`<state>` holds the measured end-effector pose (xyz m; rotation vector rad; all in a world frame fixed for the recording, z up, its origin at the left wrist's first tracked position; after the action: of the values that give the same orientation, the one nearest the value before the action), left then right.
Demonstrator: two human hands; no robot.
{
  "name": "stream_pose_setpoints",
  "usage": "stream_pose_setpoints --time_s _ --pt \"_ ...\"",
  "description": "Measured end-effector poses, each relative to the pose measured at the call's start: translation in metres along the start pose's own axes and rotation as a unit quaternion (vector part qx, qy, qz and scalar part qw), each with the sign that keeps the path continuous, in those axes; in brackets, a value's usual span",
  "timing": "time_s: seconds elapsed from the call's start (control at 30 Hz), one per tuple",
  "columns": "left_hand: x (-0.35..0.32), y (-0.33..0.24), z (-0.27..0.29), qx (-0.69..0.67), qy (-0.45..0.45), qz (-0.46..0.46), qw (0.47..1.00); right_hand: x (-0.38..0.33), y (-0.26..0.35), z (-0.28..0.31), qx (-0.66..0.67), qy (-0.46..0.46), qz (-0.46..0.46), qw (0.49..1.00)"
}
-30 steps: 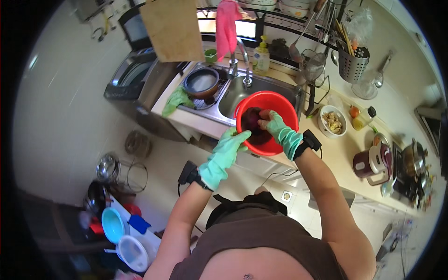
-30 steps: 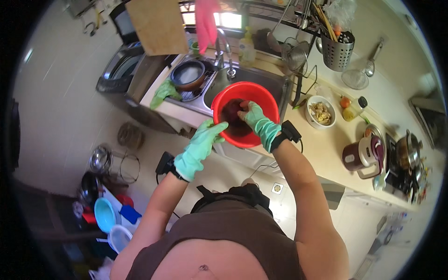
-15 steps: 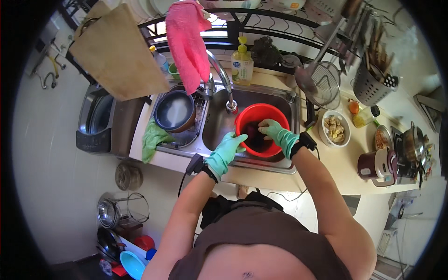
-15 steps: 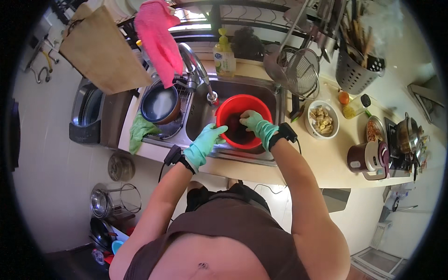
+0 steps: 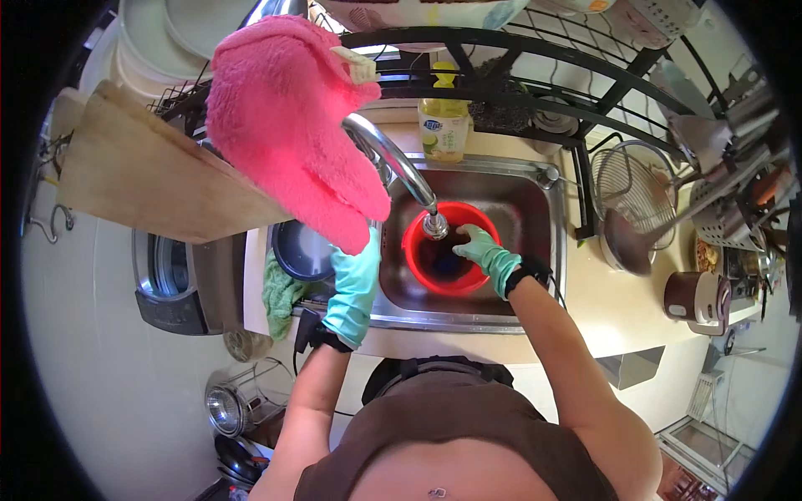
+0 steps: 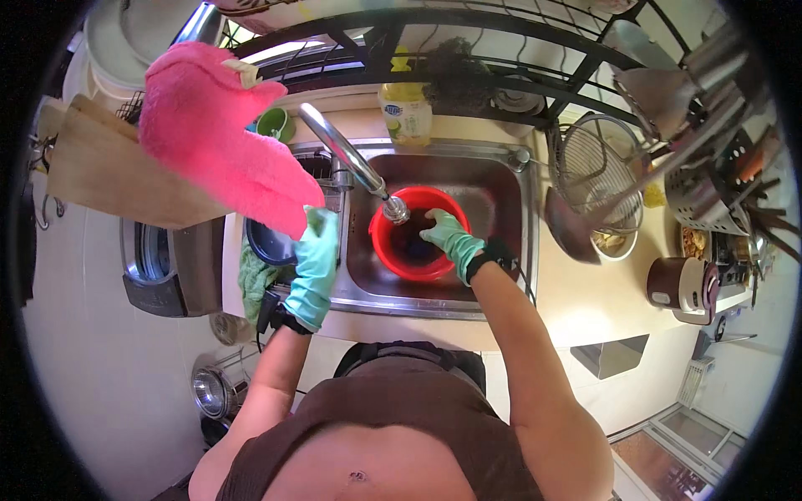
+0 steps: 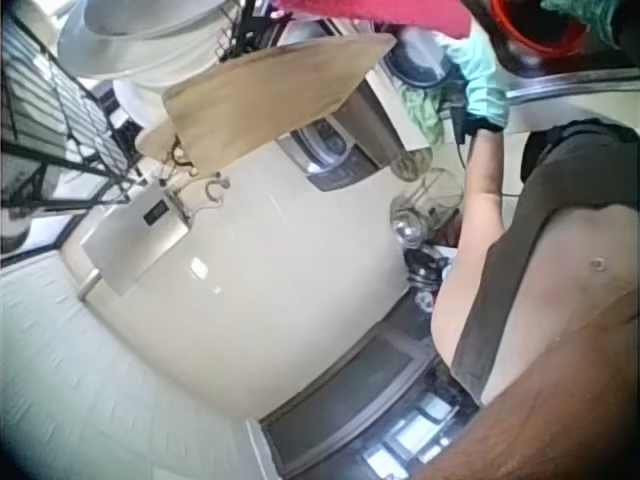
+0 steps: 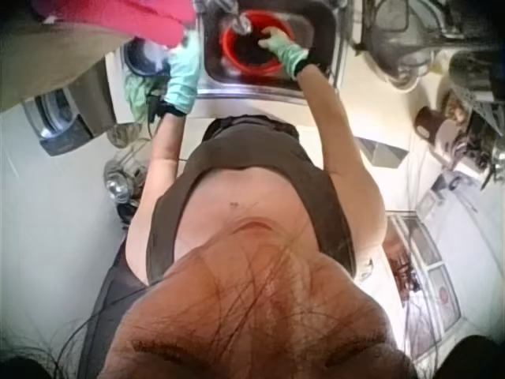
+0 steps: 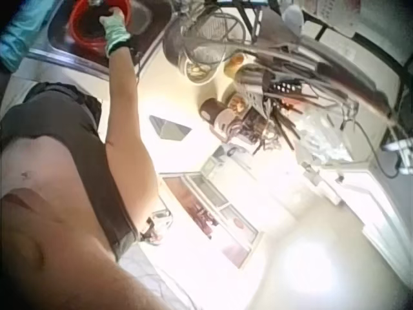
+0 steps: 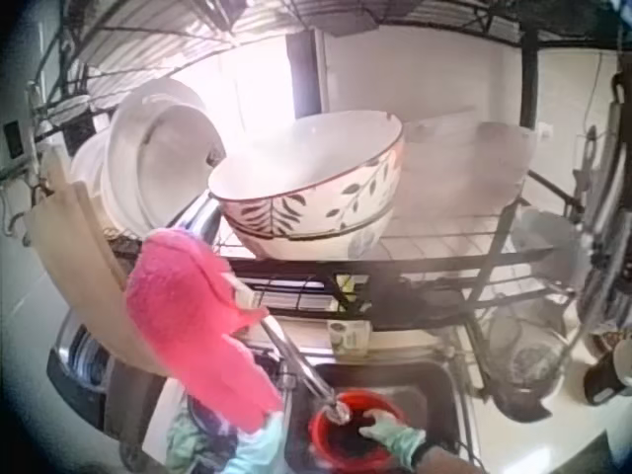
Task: The person wipes a stool with a cloth, carries a bucket to a kitchen sink where they rinse the cloth and bucket under a faucet, and then carries the bucket back into the room to wipe the stool again.
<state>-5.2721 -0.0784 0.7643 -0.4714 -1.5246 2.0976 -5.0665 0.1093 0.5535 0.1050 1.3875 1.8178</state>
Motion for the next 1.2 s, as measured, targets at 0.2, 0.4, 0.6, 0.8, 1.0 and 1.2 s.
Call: stream_pose_setpoints --time_s 0.2,0.4,0.6,0.8,1.0,1.2 --pt "0.036 -0.067 0.004 0.082 -0.004 -0.161 0.984 0.001 0.041 -0.061 -0.301 0.133 -0.038 0.944" --pt "0.035 0.004 -0.010 0.130 -0.009 -0.167 0.977 0.011 0.049 -0.073 0.098 0.066 -0.141 0.983" --pt "-0.033 0.050 -0.038 -0.164 0.105 0.024 0.980 0.008 0.071 -0.061 -0.029 -0.051 0.194 0.979" --pt "-0.081 0.131 -0.122 -0.301 0.104 0.605 0.730 -0.017 0.047 -0.042 -0.012 0.028 -0.106 0.994" --pt "-0.025 0.215 -0.147 -0.620 0.336 0.392 0.590 -0.088 0.183 -0.053 -0.061 -0.092 0.267 0.957" --pt "-0.057 0.160 -0.216 -0.532 0.310 0.368 0.697 -0.058 0.075 -0.047 0.258 -0.160 0.169 0.938"
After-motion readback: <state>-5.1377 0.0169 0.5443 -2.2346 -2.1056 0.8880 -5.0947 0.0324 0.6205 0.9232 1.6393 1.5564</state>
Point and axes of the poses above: each hand's wrist, its own x-axis towards the middle knuckle, its own z-axis out of the back of the hand, y = z × x, the point moved 8 cm from there along x, towards the middle knuckle, and after that the axes turned 1 degree about -y, right-handed, at the moved point
